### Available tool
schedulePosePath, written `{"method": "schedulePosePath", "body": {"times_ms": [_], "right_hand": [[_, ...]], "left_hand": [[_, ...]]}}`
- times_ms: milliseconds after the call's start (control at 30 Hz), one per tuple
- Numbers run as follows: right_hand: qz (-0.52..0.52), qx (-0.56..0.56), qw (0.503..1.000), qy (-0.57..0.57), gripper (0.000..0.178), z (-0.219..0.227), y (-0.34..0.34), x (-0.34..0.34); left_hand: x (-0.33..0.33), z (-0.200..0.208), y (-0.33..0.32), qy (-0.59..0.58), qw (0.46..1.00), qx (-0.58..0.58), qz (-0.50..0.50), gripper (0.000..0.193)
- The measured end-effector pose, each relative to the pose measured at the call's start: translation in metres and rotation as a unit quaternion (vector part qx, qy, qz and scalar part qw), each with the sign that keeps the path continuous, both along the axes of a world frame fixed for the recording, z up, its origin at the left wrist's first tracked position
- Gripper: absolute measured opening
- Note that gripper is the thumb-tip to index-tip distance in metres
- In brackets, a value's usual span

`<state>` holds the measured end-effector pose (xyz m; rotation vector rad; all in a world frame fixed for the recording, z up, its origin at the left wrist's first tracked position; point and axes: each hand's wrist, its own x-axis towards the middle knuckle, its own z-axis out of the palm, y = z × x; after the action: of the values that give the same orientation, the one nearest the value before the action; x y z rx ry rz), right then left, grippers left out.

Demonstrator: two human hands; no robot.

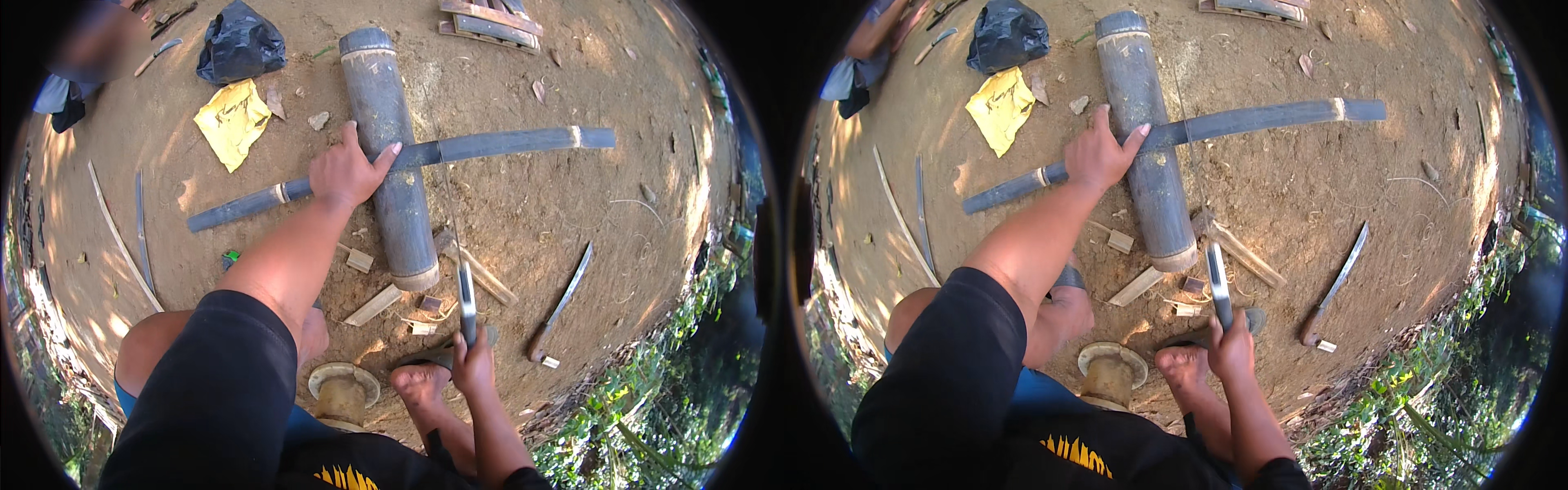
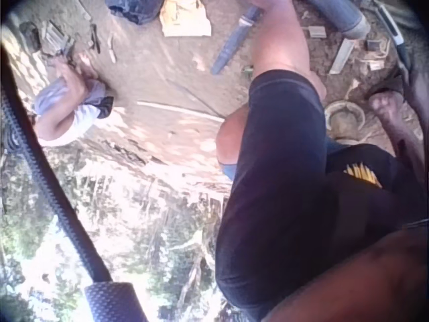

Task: The person measures a wooden slat with a tape measure, marks it with a pencil, and cuts it with a hand saw.

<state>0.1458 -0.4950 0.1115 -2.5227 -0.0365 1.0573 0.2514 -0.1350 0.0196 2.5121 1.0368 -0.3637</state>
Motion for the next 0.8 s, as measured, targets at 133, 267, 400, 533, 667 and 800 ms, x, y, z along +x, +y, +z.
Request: {"method": "schedulePosePath", "body": {"times_ms": [133, 267, 400, 533, 667, 800], "right_hand": [[-0.01, 0.011, 1.0, 0.001, 0.044, -0.022, 0.1, 0.088], [0.007, 0.003, 1.0, -0.011, 0.045, -0.012, 0.013, 0.01], [-0.012, -0.016, 1.0, -0.01, 0.042, -0.004, 0.019, 0.014], [0.014, -0.011, 0.999, -0.037, 0.042, -0.032, 0.102, 0.089], [0.006, -0.019, 1.0, -0.016, 0.045, 0.004, -0.007, -0.011], [-0.015, -0.024, 0.999, 0.022, 0.04, -0.008, 0.056, 0.043]], "left_hand": [[0.001, -0.004, 0.008, -0.019, 1.0, 0.005, 0.007, 0.094], [-0.003, -0.001, 0.011, -0.008, 1.0, 0.025, 0.007, 0.093], [0.001, -0.002, 0.004, 0.004, 1.0, -0.009, 0.002, 0.095], [0.002, 0.003, 0.009, 0.002, 1.0, -0.016, 0.0, 0.096], [-0.004, 0.0, 0.008, 0.01, 1.0, -0.006, 0.006, 0.097], [-0.006, -0.004, 0.003, 0.011, 1.0, -0.014, 0.004, 0.099]]}}
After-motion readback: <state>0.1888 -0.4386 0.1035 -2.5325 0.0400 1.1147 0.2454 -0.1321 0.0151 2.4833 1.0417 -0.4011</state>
